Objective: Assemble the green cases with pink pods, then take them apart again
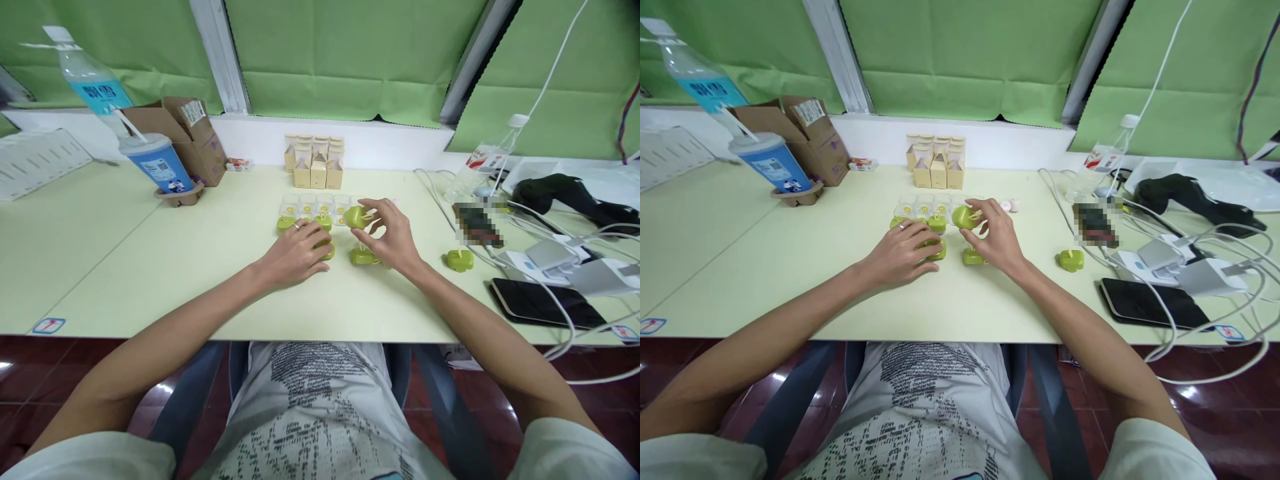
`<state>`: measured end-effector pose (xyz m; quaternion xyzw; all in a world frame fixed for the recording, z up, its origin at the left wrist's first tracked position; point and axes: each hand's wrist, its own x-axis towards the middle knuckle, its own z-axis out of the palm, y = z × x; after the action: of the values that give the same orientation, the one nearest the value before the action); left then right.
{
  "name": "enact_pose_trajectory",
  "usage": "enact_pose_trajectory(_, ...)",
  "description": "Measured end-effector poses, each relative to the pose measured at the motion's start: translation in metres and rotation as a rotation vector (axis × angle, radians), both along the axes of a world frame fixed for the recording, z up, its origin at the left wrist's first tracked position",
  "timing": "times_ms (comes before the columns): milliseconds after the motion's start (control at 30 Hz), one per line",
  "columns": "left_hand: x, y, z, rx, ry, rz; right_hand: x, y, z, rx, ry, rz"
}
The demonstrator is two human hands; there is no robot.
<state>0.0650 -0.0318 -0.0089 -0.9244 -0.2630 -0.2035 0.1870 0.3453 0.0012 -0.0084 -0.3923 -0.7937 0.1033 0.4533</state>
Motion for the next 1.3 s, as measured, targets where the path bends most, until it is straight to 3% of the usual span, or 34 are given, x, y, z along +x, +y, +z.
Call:
enact_pose_trajectory(167,0.001,0.007,0.0,-0.005,-0.071,0.032,0.0,0.014,0.018,-0.099,-0.262,0.081)
enact_pose_trajectory(367,0.005,0.02,0.0,-0.133,-0.186,0.172,-0.02,0.033,0.031,-0.211,-0.563,0.056)
enact_pose_trajectory(700,0.009,0.025,0.0,-0.162,-0.233,0.261,-0.026,0.042,0.025,-0.21,-0.644,0.016)
enact_pose_trajectory(833,0.003,0.025,0.003,-0.193,-0.289,0.239,-0.024,0.044,0.018,-0.161,-0.582,0.027)
enact_pose_trajectory(967,-0.019,0.027,0.016,-0.258,-0.313,0.13,-0.02,0.046,0.012,-0.109,-0.551,0.056)
enact_pose_trajectory(1133,-0.042,0.028,0.036,-0.397,-0.153,-0.002,-0.018,0.051,0.009,-0.102,-0.551,0.07)
enact_pose_trajectory(1300,-0.041,0.023,0.037,-0.37,-0.017,-0.043,-0.022,0.04,0.017,-0.081,-0.587,-0.027)
